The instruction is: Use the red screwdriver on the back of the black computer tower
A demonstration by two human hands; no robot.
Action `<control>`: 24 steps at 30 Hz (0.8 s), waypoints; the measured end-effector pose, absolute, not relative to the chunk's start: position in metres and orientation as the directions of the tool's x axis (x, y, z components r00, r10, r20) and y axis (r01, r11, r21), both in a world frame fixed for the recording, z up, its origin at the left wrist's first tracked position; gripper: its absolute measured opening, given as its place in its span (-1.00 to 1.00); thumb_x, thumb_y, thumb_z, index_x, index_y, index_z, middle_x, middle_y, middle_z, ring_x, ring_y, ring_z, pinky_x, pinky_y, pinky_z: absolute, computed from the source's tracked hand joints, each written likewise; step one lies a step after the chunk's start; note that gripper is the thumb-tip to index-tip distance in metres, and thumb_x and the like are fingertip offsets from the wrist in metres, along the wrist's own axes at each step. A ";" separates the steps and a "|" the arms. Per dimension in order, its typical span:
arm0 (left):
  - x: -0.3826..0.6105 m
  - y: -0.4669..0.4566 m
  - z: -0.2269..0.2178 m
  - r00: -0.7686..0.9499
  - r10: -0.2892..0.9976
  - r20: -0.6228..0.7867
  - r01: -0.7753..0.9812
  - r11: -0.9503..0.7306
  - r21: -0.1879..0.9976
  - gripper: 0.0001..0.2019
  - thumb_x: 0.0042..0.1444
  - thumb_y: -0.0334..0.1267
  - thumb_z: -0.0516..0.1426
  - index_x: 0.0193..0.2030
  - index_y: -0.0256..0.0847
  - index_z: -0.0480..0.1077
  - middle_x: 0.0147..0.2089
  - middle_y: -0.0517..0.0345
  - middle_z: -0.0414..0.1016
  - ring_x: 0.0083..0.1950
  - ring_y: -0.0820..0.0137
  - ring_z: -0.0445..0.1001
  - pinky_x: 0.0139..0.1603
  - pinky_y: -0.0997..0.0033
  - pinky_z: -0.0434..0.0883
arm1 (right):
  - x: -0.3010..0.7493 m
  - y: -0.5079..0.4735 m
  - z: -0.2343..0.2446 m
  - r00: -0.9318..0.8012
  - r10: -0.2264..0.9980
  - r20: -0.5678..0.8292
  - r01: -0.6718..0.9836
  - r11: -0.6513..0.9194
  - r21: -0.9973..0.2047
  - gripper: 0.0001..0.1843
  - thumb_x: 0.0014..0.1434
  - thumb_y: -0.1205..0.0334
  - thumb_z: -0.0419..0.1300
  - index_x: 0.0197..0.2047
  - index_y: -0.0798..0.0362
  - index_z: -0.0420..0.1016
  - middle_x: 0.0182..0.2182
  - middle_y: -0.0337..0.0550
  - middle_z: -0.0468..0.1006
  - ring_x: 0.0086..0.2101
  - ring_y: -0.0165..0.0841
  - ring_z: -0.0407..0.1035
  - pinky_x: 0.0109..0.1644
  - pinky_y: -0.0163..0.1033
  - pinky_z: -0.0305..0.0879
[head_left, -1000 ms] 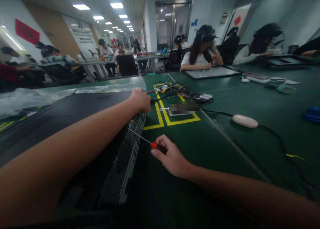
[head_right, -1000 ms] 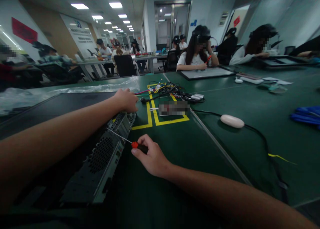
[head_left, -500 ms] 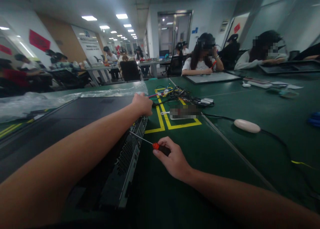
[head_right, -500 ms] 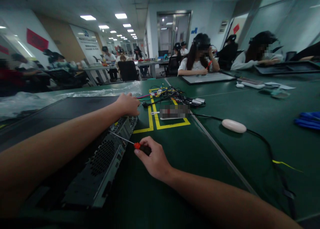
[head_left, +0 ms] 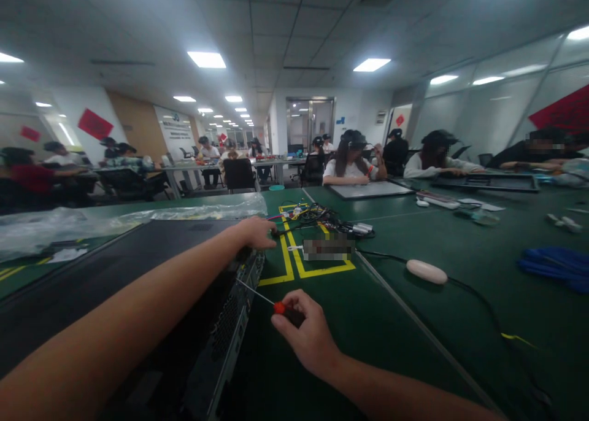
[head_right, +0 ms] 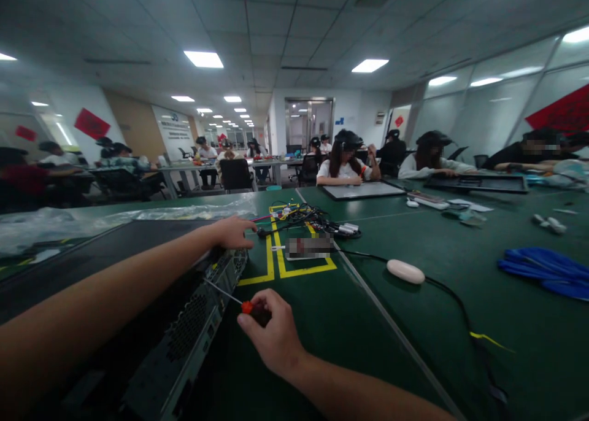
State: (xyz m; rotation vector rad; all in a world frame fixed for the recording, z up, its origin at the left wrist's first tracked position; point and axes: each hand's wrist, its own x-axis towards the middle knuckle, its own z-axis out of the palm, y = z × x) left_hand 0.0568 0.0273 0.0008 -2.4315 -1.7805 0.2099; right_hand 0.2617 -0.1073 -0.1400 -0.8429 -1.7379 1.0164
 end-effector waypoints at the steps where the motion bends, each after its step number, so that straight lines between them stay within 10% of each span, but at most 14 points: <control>1: 0.052 0.027 -0.001 0.320 0.947 0.003 0.939 -0.317 -0.132 -0.37 0.17 0.05 0.19 0.34 -0.15 0.48 0.37 -0.15 0.53 0.37 -0.02 0.48 0.40 0.05 0.38 | 0.261 -0.108 -0.139 -0.329 0.868 0.372 0.126 0.431 -0.893 -0.83 0.17 0.22 0.40 -0.21 0.04 0.51 -0.34 -0.22 0.53 -0.32 -0.29 0.43 -0.24 -0.21 0.36; 7: 0.042 0.024 -0.014 0.286 0.933 0.218 0.953 -0.300 0.035 -0.50 0.18 -0.02 0.17 0.23 -0.12 0.53 0.36 -0.02 0.54 0.35 0.08 0.50 0.40 0.18 0.39 | 0.264 -0.107 -0.136 -0.271 0.872 0.407 0.151 0.457 -0.877 -0.86 0.22 0.17 0.38 -0.22 0.06 0.60 -0.30 -0.14 0.59 -0.29 -0.24 0.47 -0.18 -0.17 0.37; 24: 0.049 -0.001 -0.001 0.218 0.943 0.250 0.976 -0.215 -0.039 -0.56 0.16 -0.09 0.19 0.17 -0.11 0.56 0.26 -0.12 0.61 0.26 0.00 0.56 0.24 0.07 0.51 | 0.265 -0.108 -0.133 -0.254 0.851 0.460 0.205 0.512 -0.834 -0.90 0.18 0.25 0.32 -0.27 0.01 0.46 -0.38 -0.25 0.52 -0.33 -0.28 0.40 -0.20 -0.21 0.29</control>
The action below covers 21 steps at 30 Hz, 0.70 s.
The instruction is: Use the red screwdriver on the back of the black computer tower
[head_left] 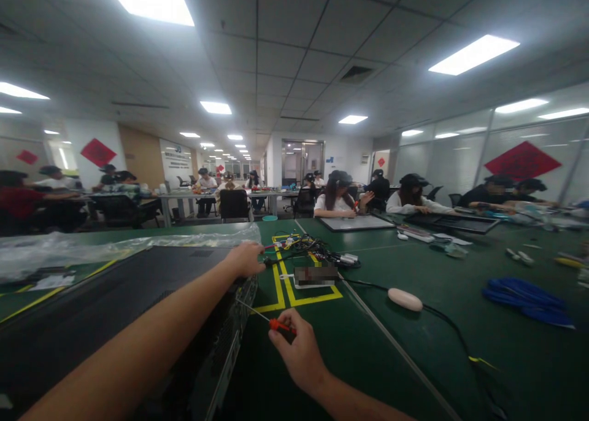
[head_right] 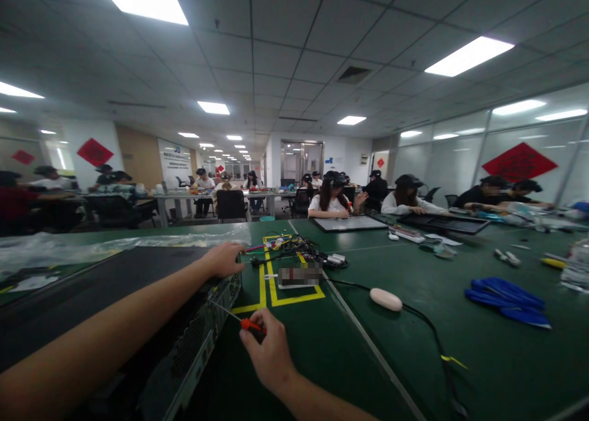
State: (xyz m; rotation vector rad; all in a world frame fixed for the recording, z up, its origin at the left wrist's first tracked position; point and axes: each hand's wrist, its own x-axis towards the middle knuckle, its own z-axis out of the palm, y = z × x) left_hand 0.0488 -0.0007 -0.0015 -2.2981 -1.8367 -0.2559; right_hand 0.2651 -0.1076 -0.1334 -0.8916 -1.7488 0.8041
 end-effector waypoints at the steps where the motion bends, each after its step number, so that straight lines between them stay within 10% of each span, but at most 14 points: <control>1: 0.046 -0.002 -0.002 0.236 0.944 0.231 0.971 -0.234 -0.036 -0.54 0.13 -0.09 0.22 0.18 -0.08 0.55 0.28 -0.08 0.60 0.28 0.02 0.55 0.27 0.09 0.50 | 0.266 -0.108 -0.133 -0.260 0.846 0.465 0.206 0.519 -0.830 -0.91 0.19 0.24 0.32 -0.28 0.01 0.47 -0.38 -0.25 0.52 -0.33 -0.28 0.40 -0.20 -0.20 0.29; 21: 0.026 0.009 -0.020 0.252 0.929 0.270 0.958 -0.279 0.064 -0.51 0.21 -0.09 0.13 0.23 -0.19 0.56 0.30 -0.08 0.60 0.32 0.03 0.51 0.41 0.10 0.37 | 0.269 -0.105 -0.134 -0.319 0.802 0.506 0.197 0.578 -0.792 -0.79 0.34 0.12 0.23 -0.14 0.06 0.61 -0.30 -0.12 0.59 -0.27 -0.23 0.47 -0.14 -0.18 0.33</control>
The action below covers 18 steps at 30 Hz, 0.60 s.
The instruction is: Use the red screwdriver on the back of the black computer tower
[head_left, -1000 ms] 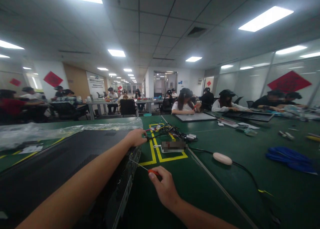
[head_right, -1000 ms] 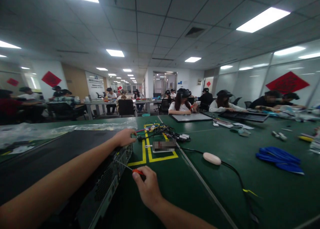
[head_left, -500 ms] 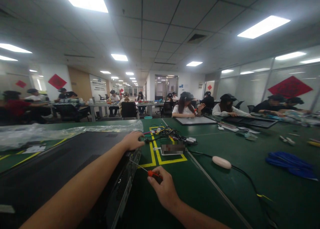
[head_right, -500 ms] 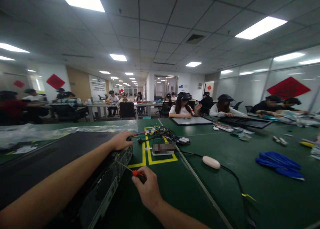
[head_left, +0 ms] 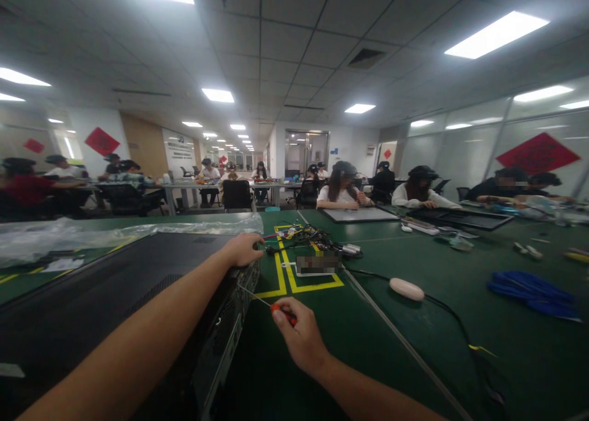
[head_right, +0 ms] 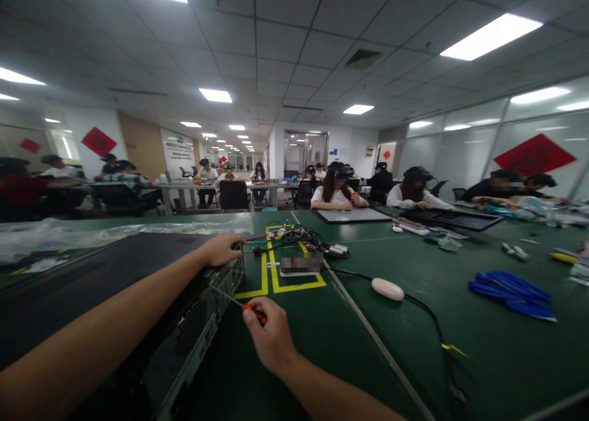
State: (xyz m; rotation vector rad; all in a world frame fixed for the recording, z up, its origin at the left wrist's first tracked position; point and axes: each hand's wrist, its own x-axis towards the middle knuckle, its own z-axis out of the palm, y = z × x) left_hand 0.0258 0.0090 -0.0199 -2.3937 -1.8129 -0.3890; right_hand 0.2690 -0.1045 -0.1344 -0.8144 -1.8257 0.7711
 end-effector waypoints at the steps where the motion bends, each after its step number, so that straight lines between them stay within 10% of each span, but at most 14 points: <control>1: 0.026 0.009 -0.020 0.250 0.929 0.272 0.958 -0.278 0.067 -0.52 0.22 -0.09 0.13 0.22 -0.18 0.56 0.31 -0.06 0.60 0.32 0.04 0.50 0.41 0.11 0.37 | 0.269 -0.105 -0.134 -0.314 0.810 0.495 0.205 0.567 -0.798 -0.84 0.29 0.17 0.27 -0.13 0.06 0.58 -0.31 -0.15 0.58 -0.29 -0.25 0.46 -0.16 -0.20 0.32; 18: 0.024 0.013 -0.021 0.270 0.923 0.274 0.955 -0.294 0.051 -0.52 0.21 -0.07 0.10 0.17 -0.20 0.58 0.32 -0.07 0.57 0.36 0.06 0.47 0.48 0.08 0.28 | 0.272 -0.101 -0.138 -0.308 0.796 0.521 0.197 0.589 -0.784 -0.87 0.29 0.20 0.30 -0.13 0.05 0.63 -0.21 -0.09 0.64 -0.18 -0.19 0.51 -0.04 -0.15 0.35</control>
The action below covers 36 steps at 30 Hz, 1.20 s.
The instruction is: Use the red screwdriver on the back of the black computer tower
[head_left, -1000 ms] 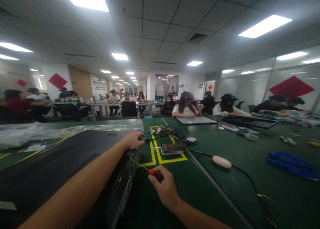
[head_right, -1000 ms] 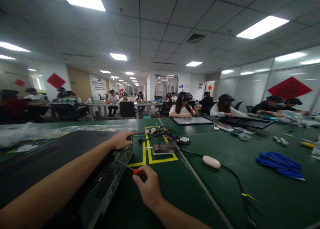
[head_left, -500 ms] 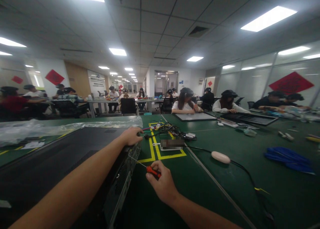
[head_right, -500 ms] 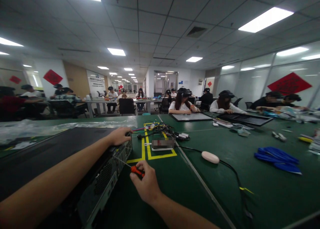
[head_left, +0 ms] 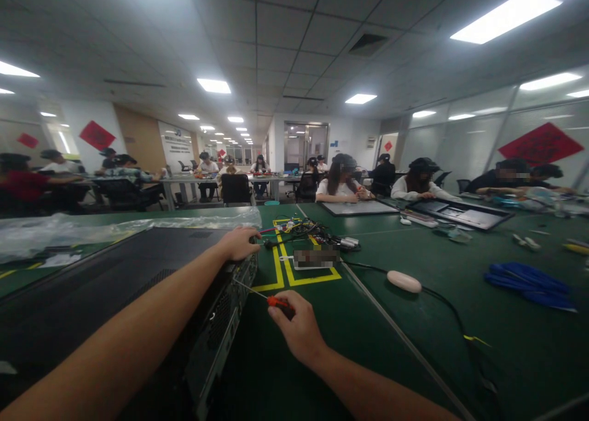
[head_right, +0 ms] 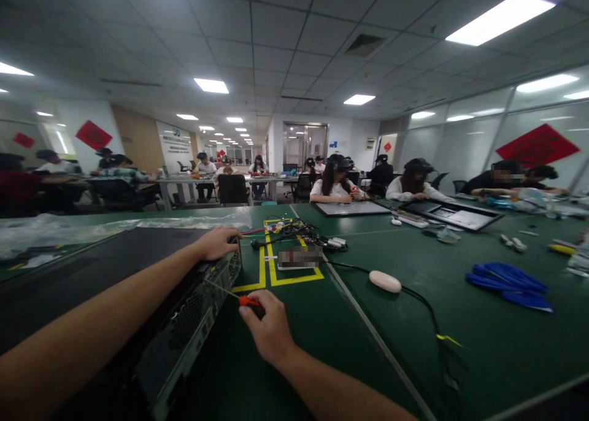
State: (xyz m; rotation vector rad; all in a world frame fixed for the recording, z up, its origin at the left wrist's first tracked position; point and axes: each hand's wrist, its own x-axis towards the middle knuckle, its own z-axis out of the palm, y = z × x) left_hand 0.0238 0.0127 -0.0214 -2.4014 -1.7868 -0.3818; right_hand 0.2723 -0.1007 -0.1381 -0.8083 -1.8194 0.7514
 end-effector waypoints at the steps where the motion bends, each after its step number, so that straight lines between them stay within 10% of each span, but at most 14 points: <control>1: 0.024 0.013 -0.021 0.274 0.922 0.274 0.953 -0.298 0.048 -0.52 0.21 -0.07 0.10 0.17 -0.20 0.58 0.32 -0.07 0.57 0.36 0.07 0.47 0.48 0.09 0.27 | 0.272 -0.101 -0.138 -0.309 0.793 0.525 0.193 0.593 -0.782 -0.84 0.31 0.18 0.29 -0.12 0.05 0.64 -0.21 -0.09 0.64 -0.18 -0.20 0.51 -0.05 -0.15 0.35; 36: 0.025 0.008 -0.018 0.319 0.920 0.226 0.945 -0.327 -0.002 -0.51 0.20 -0.10 0.07 0.15 -0.24 0.59 0.29 -0.12 0.58 0.33 0.03 0.50 0.44 0.09 0.33 | 0.273 -0.106 -0.132 -0.336 0.804 0.490 0.199 0.570 -0.797 -0.93 0.27 0.29 0.32 -0.17 0.02 0.53 -0.29 -0.21 0.59 -0.29 -0.30 0.47 -0.14 -0.23 0.38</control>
